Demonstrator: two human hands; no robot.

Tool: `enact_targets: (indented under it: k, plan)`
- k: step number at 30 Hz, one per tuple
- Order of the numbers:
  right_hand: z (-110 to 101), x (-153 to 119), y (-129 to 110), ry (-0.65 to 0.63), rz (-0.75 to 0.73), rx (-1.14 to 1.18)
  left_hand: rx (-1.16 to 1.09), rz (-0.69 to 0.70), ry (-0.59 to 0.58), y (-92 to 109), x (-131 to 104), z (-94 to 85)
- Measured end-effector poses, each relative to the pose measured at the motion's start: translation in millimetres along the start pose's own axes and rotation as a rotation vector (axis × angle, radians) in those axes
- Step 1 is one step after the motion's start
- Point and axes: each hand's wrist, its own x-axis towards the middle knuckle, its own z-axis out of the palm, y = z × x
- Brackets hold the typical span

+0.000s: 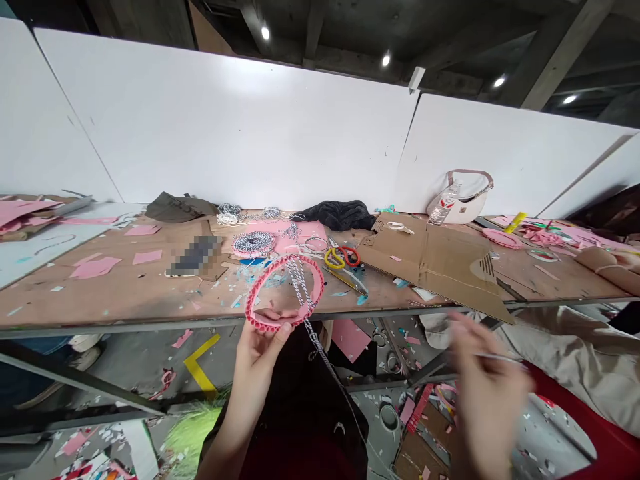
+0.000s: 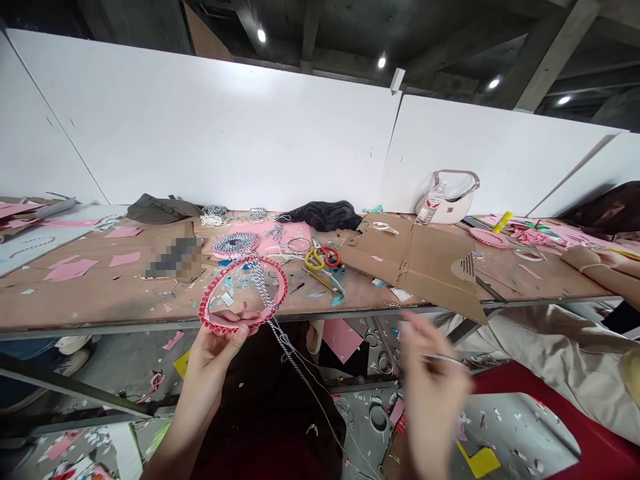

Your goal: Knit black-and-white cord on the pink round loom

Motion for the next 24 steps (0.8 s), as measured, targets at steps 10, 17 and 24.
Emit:
enact_targets:
  k: [10, 17, 24]
  plan:
    - [104.2, -54.0, -33.4, -0.698, -0.065, 0.202, 0.018, -0.021, -0.039, -0.7, -3.6, -0.7]
    - [106.9, -51.5, -35.8, -0.807, -0.055, 0.264, 0.003, -0.036, -0.061, -3.7, -3.7, 2.6]
    - [2.5, -23.5, -23.6, -0.26, -0.181, 0.199, -0.011, -0.031, 0.02, -11.1, 4.3, -4.6]
